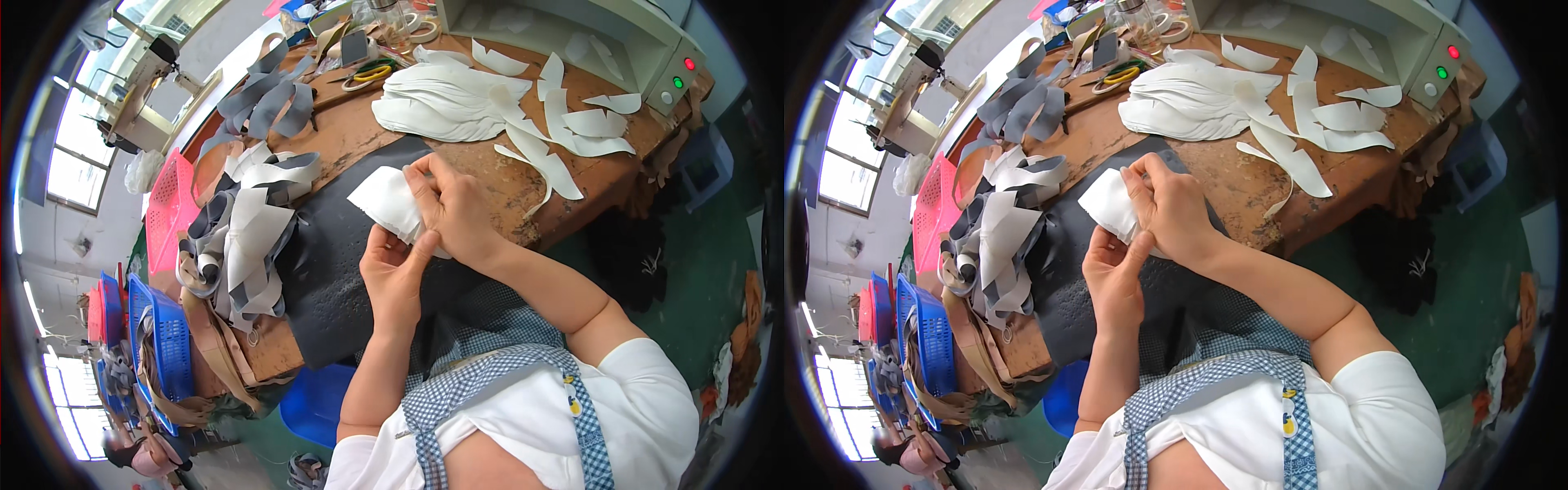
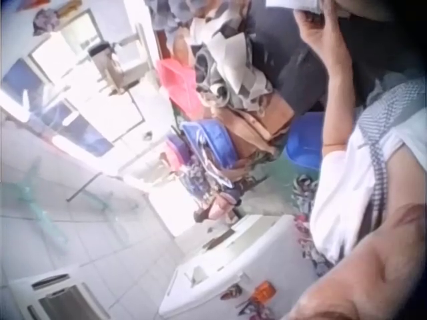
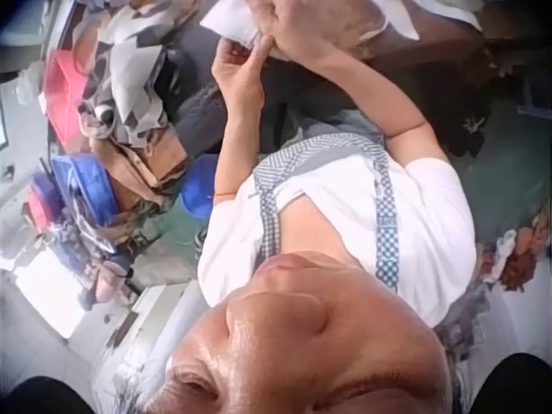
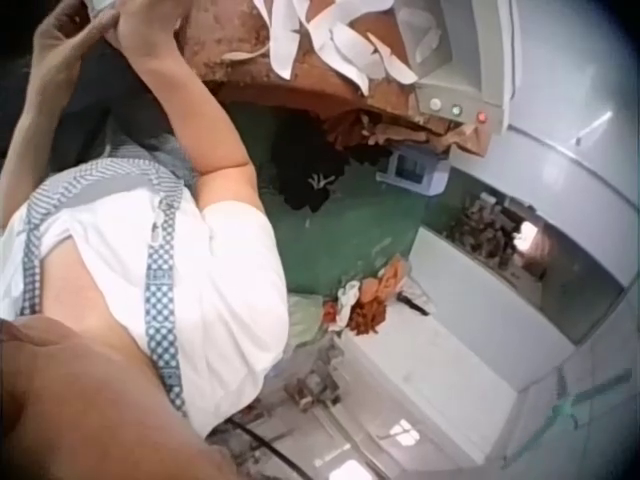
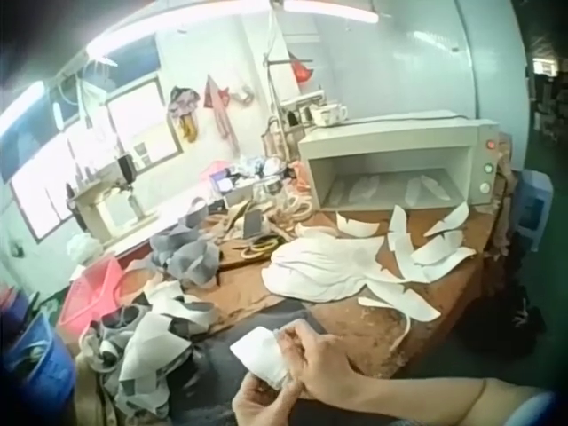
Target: Assembling and gluing various fabric components for shoe uppers at a workbench.
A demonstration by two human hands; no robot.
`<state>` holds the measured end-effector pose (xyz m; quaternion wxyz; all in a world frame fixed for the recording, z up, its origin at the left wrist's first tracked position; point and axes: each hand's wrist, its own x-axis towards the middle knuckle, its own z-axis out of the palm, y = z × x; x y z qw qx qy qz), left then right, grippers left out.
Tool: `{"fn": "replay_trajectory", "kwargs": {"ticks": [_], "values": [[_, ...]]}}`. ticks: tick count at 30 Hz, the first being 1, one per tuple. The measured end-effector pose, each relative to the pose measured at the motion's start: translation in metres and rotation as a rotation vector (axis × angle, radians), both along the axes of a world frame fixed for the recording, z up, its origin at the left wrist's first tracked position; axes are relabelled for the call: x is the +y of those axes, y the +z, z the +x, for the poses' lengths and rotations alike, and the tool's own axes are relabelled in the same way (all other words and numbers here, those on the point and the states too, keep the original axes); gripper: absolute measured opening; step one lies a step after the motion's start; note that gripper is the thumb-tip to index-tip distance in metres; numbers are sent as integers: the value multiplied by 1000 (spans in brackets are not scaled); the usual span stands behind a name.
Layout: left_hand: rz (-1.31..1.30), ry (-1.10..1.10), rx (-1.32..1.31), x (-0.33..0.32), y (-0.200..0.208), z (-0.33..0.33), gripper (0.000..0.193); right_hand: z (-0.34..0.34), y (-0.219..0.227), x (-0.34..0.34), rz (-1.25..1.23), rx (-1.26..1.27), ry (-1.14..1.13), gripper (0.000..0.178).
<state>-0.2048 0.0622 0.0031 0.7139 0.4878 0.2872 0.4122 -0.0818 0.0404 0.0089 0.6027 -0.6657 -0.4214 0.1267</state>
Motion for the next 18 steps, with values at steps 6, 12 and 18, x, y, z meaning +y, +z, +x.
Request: {"fn": "replay_trajectory", "kwargs": {"ticks": [6,12,18], "values": [[55,111,-38,9,-9,-7,21,11,-13,4,27,450,189,32],[-15,13,-38,22,-11,-25,24,14,-3,-18,-61,615,492,21],[-211,-89,-78,22,-4,-22,24,10,0,-24,-12,585,509,13]]}}
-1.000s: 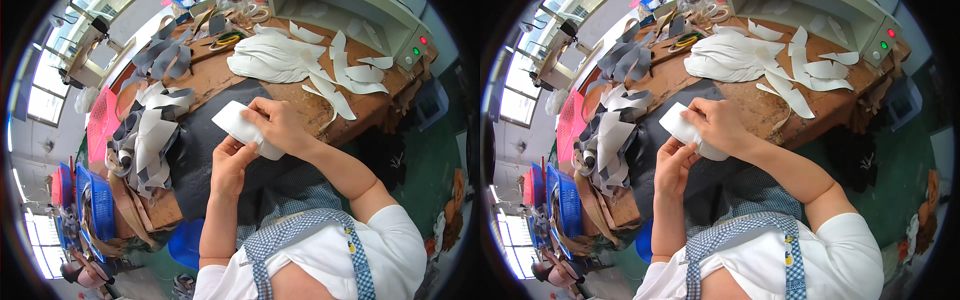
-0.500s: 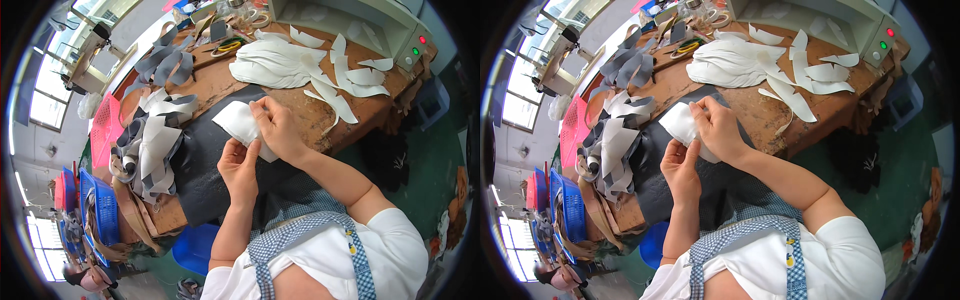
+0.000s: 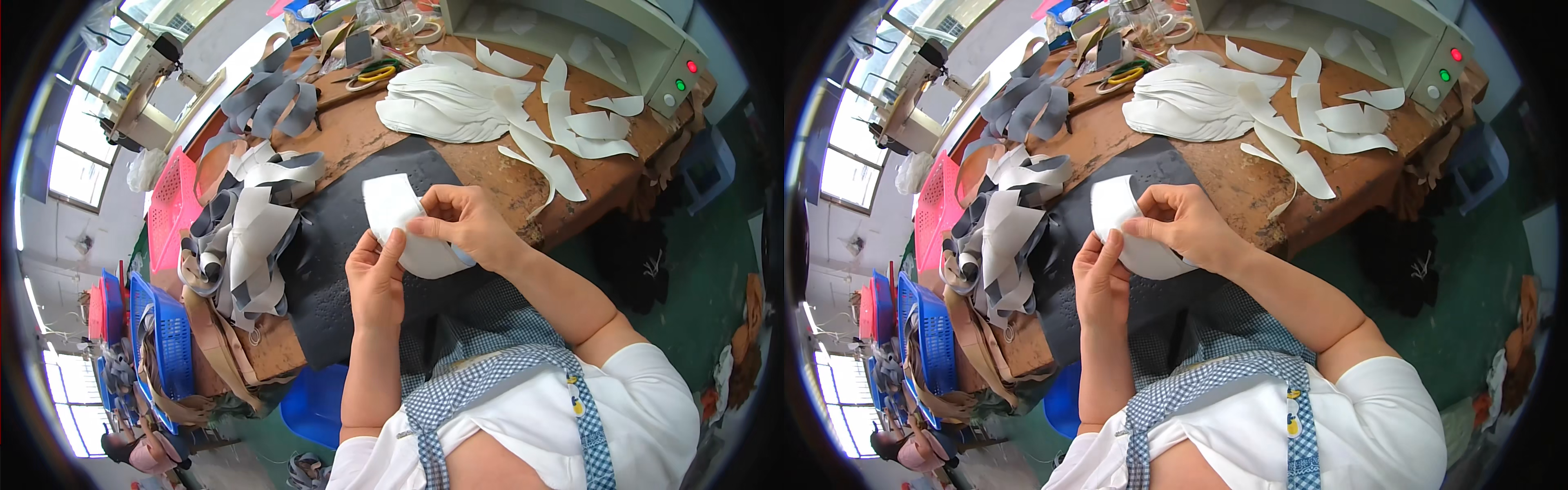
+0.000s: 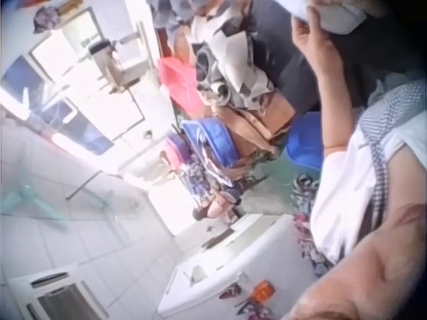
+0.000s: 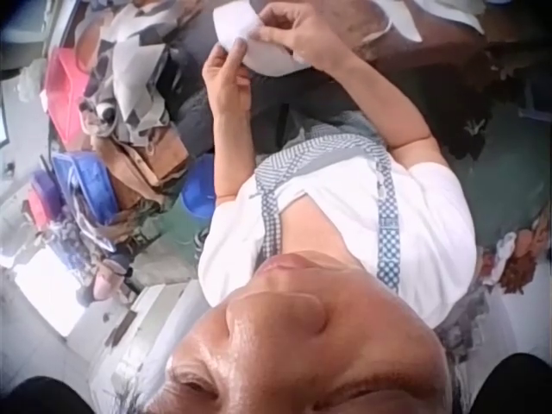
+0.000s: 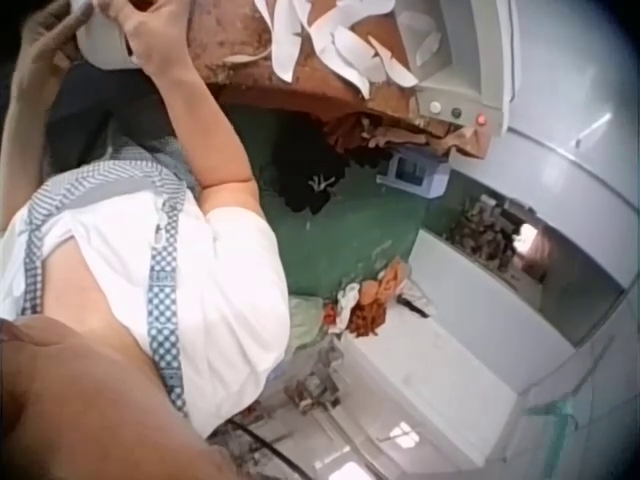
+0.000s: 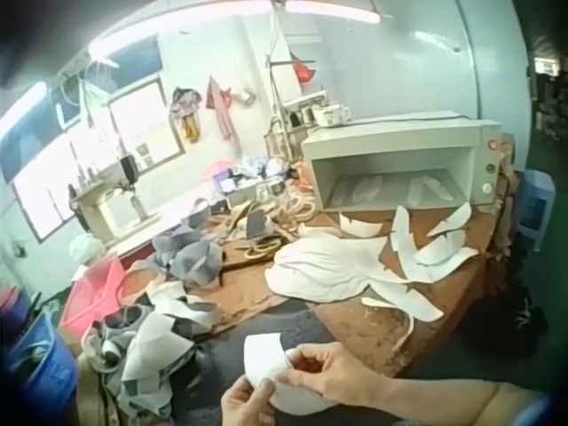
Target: Assembling and gluing various fabric components for shoe uppers at a workbench.
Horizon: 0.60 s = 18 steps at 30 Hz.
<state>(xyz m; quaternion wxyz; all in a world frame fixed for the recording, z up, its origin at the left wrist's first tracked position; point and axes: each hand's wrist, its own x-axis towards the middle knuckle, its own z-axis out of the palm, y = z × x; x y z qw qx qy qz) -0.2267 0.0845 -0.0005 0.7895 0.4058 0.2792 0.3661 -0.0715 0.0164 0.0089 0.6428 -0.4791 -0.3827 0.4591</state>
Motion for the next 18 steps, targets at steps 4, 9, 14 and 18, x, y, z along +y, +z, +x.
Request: {"fn": "replay_trajectory", "kwargs": {"ticks": [4,9,14,18], "values": [[-86,-7,-36,1,1,-2,24,0,-6,1,28,208,-23,11],[-123,-59,-54,8,-7,-8,25,1,-7,2,-18,414,45,11],[-49,-84,-35,10,3,-8,28,-3,-11,4,7,167,37,17],[-51,-3,-51,11,-4,-14,32,-16,-12,-9,34,19,4,17]]}}
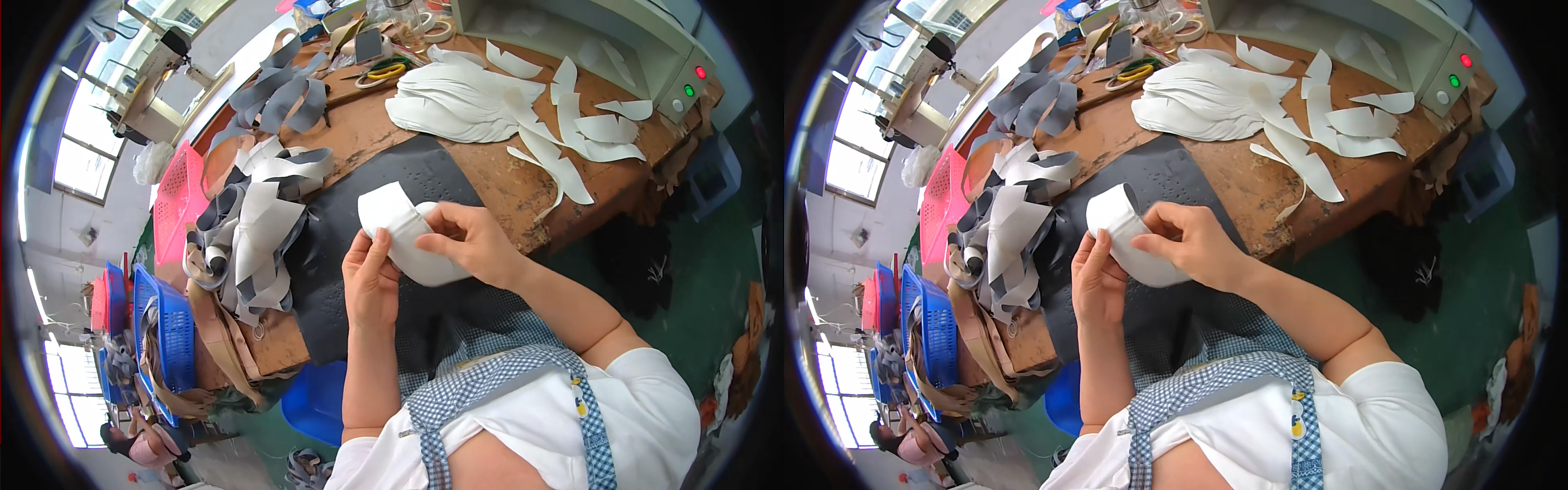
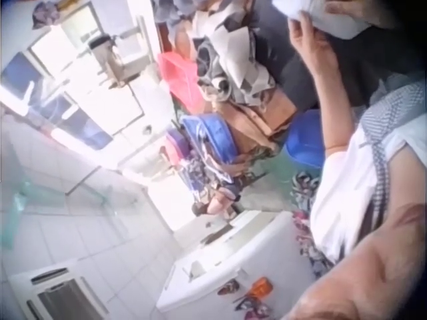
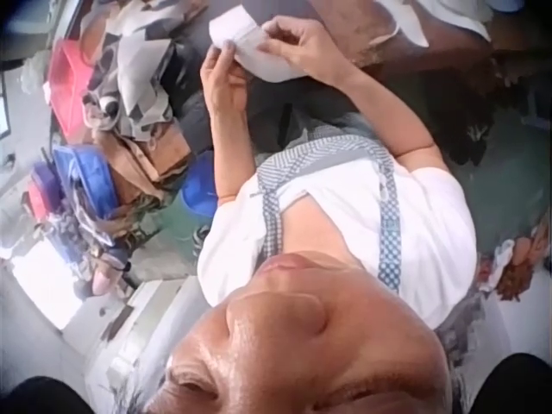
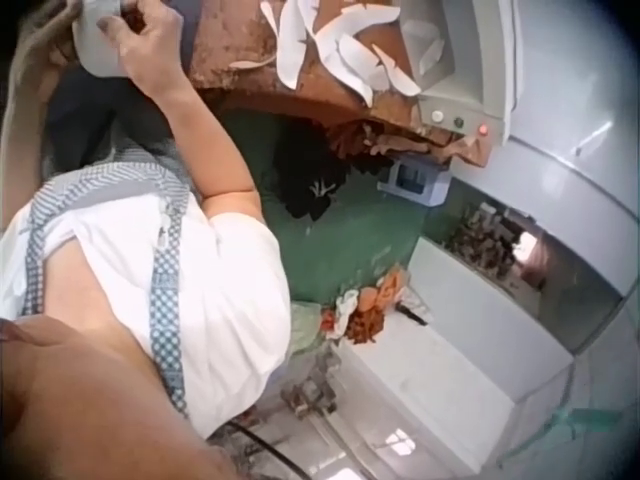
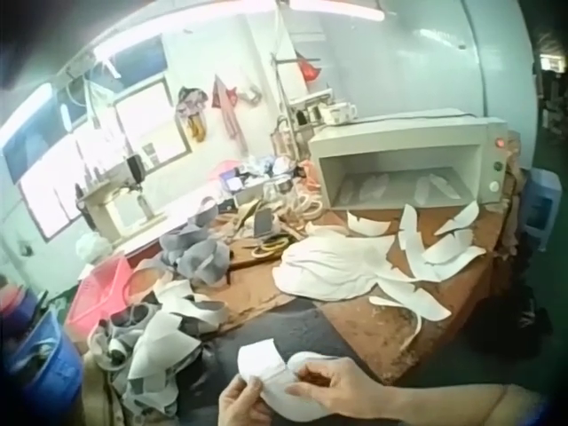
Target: Assembling and gluing various fabric components for shoe uppers at a workbench.
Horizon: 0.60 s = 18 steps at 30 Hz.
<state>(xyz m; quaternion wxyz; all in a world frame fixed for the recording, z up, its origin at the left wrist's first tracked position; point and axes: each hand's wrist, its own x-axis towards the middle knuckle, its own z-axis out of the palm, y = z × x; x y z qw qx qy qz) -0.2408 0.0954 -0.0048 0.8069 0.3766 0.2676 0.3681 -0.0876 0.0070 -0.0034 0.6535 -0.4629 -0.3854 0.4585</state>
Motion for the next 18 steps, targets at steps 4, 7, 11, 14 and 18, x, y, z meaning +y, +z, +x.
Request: {"fn": "replay_trajectory", "kwargs": {"ticks": [4,7,11,14,18], "values": [[-33,-22,-89,-8,-9,2,33,4,-6,-5,-48,23,68,15],[-3,-61,-99,-9,2,-1,35,13,-17,-7,2,-52,171,13],[295,-146,38,-13,14,-12,46,19,16,-15,65,-434,67,19],[64,-419,-254,-23,44,-27,61,55,30,-16,246,-322,-238,31],[-274,-605,-645,-40,74,-33,74,38,41,-3,215,111,512,85]]}}
